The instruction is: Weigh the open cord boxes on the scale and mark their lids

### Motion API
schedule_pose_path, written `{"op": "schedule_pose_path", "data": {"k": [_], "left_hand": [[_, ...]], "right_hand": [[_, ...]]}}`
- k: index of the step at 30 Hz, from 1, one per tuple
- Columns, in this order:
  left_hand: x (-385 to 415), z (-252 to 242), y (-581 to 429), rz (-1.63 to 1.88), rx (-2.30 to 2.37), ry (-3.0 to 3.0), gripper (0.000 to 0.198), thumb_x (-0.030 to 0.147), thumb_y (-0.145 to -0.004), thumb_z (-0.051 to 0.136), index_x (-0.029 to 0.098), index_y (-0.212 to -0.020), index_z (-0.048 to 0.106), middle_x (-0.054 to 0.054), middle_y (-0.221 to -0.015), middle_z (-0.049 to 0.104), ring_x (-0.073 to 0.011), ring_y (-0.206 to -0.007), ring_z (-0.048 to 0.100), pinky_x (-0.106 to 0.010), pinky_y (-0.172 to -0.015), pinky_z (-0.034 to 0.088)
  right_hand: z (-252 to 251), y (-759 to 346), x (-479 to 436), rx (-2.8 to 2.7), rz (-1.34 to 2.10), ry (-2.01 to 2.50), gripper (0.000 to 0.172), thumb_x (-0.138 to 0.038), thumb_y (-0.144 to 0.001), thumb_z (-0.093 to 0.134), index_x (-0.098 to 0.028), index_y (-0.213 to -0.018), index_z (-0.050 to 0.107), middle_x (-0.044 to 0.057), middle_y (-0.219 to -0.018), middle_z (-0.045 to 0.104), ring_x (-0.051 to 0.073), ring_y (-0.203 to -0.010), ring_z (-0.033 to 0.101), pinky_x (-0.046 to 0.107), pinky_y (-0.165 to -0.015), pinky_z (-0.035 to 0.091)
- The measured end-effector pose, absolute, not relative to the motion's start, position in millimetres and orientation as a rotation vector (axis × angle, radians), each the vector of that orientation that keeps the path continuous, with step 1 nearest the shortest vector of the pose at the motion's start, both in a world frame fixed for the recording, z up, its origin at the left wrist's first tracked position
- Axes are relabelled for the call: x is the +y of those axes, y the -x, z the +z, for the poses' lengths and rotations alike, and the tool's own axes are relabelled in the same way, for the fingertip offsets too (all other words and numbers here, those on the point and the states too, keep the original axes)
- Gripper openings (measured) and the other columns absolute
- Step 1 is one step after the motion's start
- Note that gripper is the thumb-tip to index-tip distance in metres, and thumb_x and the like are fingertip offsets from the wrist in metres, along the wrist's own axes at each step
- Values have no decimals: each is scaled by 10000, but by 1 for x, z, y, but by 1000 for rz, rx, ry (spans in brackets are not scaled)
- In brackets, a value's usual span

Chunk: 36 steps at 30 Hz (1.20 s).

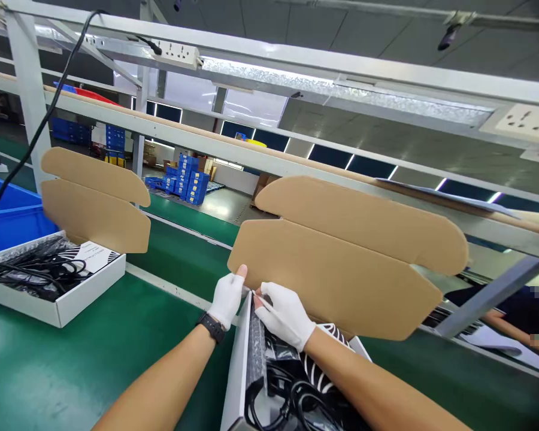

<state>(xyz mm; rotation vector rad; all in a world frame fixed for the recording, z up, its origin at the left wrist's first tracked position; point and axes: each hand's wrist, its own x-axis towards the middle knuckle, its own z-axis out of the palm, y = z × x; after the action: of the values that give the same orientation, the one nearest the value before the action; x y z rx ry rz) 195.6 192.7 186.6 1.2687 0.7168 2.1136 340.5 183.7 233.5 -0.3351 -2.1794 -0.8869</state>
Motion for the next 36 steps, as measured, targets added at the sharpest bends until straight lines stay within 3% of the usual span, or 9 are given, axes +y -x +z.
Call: {"op": "schedule_pose_path", "data": {"k": [8, 36], "left_hand": [[207, 184, -196, 2175, 763, -1312, 741, 832, -732, 445, 95, -648, 439, -49, -679, 522, -80, -648, 451, -209, -631, 382], [209, 186, -198, 2141, 777, -1266, 750, 855, -706, 443, 106, -657, 447, -57, -681, 546, -106, -648, 500, -233, -630, 406]], "right_hand": [[228, -337, 191, -2078, -1048, 282, 281, -249, -909, 476, -159, -653, 549, -15, -650, 541, 96, -610, 523, 245, -623, 333], [228, -337, 190, -2039, -1071, 311, 266, -236, -910, 464, -147, -666, 523, -2, -639, 502, 95, -590, 461, 253, -621, 325]]}}
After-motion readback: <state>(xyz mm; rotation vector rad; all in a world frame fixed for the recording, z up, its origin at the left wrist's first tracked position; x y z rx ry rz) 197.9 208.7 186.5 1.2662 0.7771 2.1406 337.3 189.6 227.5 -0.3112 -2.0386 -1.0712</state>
